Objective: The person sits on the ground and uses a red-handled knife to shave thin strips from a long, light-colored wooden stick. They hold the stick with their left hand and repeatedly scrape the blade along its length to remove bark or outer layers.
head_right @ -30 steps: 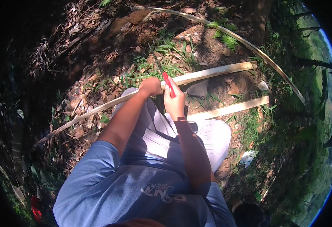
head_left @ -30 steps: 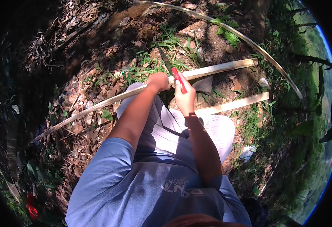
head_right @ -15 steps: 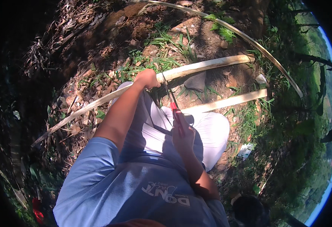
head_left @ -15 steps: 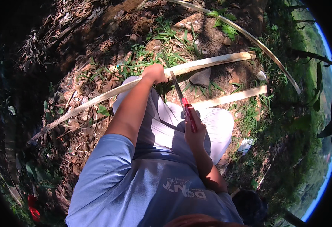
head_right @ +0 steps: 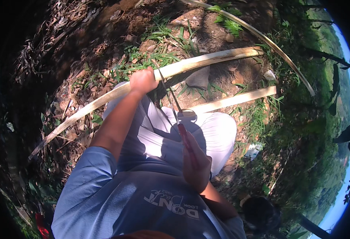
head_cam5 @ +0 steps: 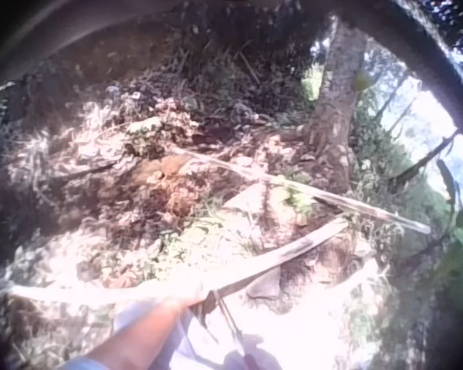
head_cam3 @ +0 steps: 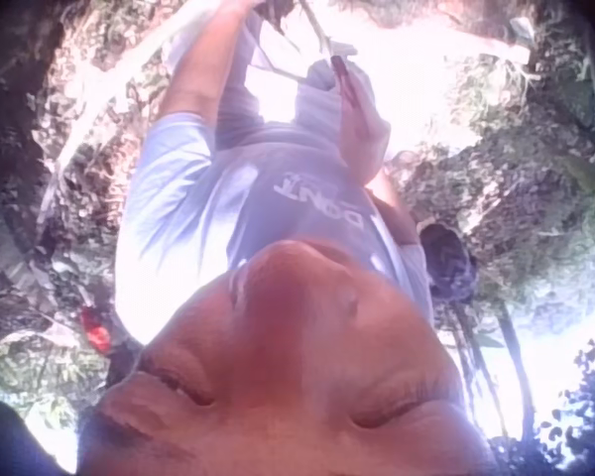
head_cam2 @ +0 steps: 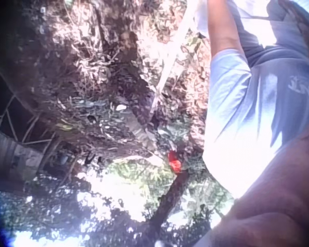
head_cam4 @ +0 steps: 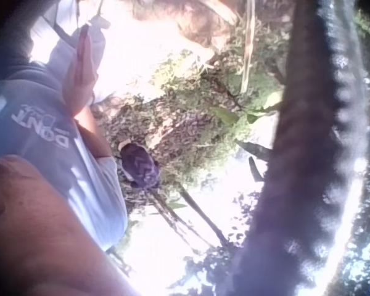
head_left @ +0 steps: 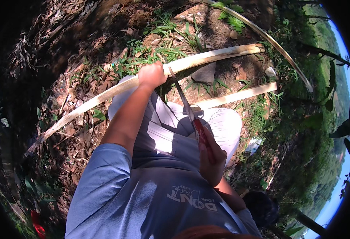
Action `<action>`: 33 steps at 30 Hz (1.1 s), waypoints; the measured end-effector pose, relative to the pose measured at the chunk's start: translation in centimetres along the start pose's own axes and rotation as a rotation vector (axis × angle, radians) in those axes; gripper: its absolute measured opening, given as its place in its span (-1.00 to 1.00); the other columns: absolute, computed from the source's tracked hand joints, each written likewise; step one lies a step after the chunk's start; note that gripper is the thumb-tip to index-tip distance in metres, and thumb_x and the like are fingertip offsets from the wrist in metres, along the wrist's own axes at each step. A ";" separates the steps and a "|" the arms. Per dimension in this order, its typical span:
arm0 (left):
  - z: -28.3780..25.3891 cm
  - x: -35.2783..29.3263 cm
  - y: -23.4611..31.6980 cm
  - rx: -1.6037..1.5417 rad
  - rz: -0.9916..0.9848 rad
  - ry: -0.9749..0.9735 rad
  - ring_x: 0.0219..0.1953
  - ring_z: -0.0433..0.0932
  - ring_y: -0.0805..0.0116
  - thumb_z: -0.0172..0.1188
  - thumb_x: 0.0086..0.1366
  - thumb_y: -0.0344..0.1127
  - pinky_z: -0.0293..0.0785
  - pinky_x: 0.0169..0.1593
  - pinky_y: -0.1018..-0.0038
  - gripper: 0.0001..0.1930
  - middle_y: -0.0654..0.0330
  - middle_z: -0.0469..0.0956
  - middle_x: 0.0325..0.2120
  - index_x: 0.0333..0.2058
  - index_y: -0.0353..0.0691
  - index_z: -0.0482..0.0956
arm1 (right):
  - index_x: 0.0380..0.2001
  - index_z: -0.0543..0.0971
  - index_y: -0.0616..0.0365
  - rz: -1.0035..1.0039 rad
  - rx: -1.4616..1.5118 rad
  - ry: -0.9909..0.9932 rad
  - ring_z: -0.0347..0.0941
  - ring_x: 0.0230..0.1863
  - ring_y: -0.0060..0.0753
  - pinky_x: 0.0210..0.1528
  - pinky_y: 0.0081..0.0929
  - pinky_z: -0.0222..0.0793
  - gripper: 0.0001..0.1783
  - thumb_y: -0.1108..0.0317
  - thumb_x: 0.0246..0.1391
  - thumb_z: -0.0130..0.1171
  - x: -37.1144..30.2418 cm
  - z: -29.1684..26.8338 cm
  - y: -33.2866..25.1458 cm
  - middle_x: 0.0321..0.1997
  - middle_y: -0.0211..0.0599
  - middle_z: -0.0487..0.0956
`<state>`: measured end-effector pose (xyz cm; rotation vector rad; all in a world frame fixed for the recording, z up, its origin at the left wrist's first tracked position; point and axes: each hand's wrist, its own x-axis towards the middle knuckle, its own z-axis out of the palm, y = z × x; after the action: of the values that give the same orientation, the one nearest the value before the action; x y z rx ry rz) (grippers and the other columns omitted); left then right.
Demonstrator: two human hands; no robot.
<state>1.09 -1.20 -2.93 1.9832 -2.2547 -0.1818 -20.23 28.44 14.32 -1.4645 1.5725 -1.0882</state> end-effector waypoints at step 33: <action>0.3 -0.5 0.3 -0.051 -0.005 0.030 -0.32 0.82 -0.03 0.31 0.16 -0.24 0.76 -0.21 0.12 -0.81 -0.01 0.79 -0.39 -0.31 -0.21 0.67 | 0.42 0.53 0.28 0.062 -0.087 0.004 0.54 -0.31 -0.68 -0.27 -0.56 0.46 -0.46 0.51 0.41 0.17 2.2 4.2 7.9 -0.17 -0.20 0.74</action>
<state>0.81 -0.64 -3.18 1.9537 -2.2047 -0.2066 -19.70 25.80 5.49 -1.4610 1.6756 -0.9981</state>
